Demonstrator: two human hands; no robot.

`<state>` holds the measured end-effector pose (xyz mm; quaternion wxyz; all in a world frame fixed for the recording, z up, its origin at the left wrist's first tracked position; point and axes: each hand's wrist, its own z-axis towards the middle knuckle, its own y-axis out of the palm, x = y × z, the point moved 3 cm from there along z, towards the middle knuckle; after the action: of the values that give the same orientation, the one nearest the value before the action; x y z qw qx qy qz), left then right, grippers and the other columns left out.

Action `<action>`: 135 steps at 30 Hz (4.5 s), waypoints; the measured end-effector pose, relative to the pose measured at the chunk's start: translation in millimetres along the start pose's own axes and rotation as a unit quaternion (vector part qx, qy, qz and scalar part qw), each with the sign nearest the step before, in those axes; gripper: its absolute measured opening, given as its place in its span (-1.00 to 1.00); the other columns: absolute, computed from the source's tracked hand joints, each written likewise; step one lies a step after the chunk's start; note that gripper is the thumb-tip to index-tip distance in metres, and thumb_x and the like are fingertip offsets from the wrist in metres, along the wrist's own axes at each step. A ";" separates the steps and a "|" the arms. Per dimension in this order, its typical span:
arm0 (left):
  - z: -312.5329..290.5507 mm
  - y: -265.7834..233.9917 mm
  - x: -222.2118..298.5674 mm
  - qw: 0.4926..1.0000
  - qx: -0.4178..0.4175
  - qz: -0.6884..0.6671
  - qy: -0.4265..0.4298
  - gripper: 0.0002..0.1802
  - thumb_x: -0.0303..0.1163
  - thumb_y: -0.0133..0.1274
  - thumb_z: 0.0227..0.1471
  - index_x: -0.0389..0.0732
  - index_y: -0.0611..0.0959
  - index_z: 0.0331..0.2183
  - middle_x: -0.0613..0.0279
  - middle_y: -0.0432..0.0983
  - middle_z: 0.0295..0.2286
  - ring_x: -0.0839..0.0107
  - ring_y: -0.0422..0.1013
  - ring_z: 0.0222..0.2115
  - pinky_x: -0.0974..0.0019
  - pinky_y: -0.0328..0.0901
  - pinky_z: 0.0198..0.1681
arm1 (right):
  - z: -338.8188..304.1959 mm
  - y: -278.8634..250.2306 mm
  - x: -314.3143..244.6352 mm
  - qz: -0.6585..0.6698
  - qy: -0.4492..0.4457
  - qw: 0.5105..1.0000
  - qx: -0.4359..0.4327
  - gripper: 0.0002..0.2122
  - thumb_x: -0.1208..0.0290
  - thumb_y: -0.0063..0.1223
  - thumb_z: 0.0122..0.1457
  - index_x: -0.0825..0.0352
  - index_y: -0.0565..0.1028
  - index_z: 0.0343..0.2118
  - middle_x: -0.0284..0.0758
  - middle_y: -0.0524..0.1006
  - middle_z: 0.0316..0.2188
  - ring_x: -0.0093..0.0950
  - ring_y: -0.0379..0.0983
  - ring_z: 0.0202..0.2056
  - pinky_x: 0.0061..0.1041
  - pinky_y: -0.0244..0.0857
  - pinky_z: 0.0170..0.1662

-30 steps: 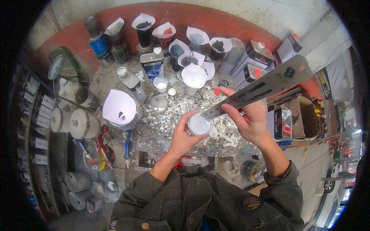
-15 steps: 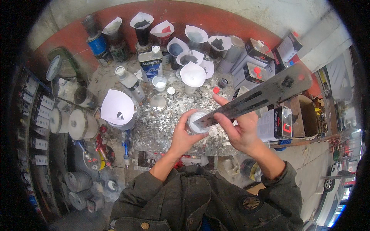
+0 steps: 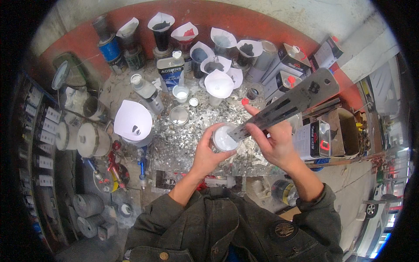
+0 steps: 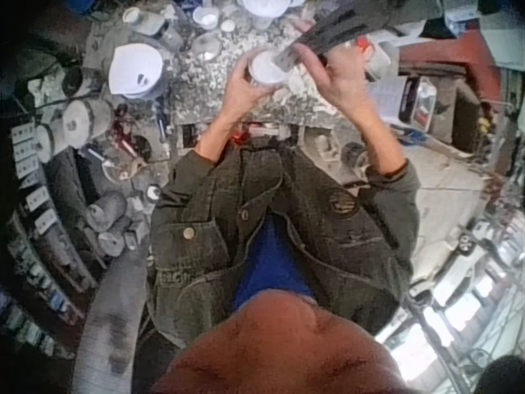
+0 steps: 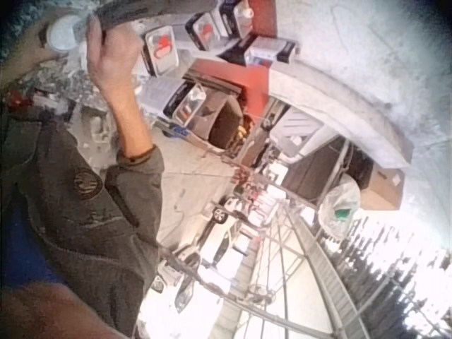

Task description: The person retrieves a paint sprayer and a small container, then pours liquid from a large paint can into the container. They add a smaller amount from a bottle and stir the mixture with a metal stick. The person pours the mixed paint into a funnel and continues stirring.

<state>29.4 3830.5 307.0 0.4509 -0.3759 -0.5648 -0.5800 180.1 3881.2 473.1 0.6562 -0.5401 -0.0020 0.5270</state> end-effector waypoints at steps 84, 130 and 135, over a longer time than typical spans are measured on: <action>-2.4 -0.2 5.6 1.000 0.009 -0.009 -0.011 -0.06 -0.64 0.43 -0.28 -0.26 0.36 0.17 0.19 0.38 0.08 0.36 0.33 0.12 0.24 0.22 0.23 | -4.6 7.9 -22.8 -0.014 -0.038 0.997 0.064 -0.63 0.55 0.25 0.13 0.41 0.56 0.04 -0.29 0.57 -0.42 -0.46 0.48 -0.44 -0.50 0.32 -0.30; -3.1 -1.9 9.5 1.000 0.017 -0.026 -0.004 -0.07 -0.64 0.42 -0.27 -0.27 0.35 0.17 0.17 0.39 0.07 0.35 0.34 0.11 0.23 0.23 0.22 | -9.4 19.8 -16.3 -0.003 -0.021 0.997 0.069 -0.63 0.54 0.21 0.17 0.41 0.54 0.06 -0.26 0.60 -0.42 -0.47 0.50 -0.45 -0.53 0.34 -0.31; -3.8 -3.7 0.4 1.000 0.016 -0.006 0.008 -0.05 -0.65 0.42 -0.27 -0.28 0.34 0.18 0.17 0.38 0.08 0.36 0.34 0.11 0.24 0.23 0.22 | 5.4 2.1 -25.6 -0.058 -0.072 0.988 0.120 -0.64 0.54 0.24 0.15 0.44 0.55 0.03 -0.20 0.63 -0.37 -0.48 0.49 -0.49 -0.52 0.34 -0.36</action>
<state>26.1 3826.5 305.9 0.4579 -0.3605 -0.5724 -0.5768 164.2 3866.9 488.3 0.7437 -0.4172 -0.0174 0.5220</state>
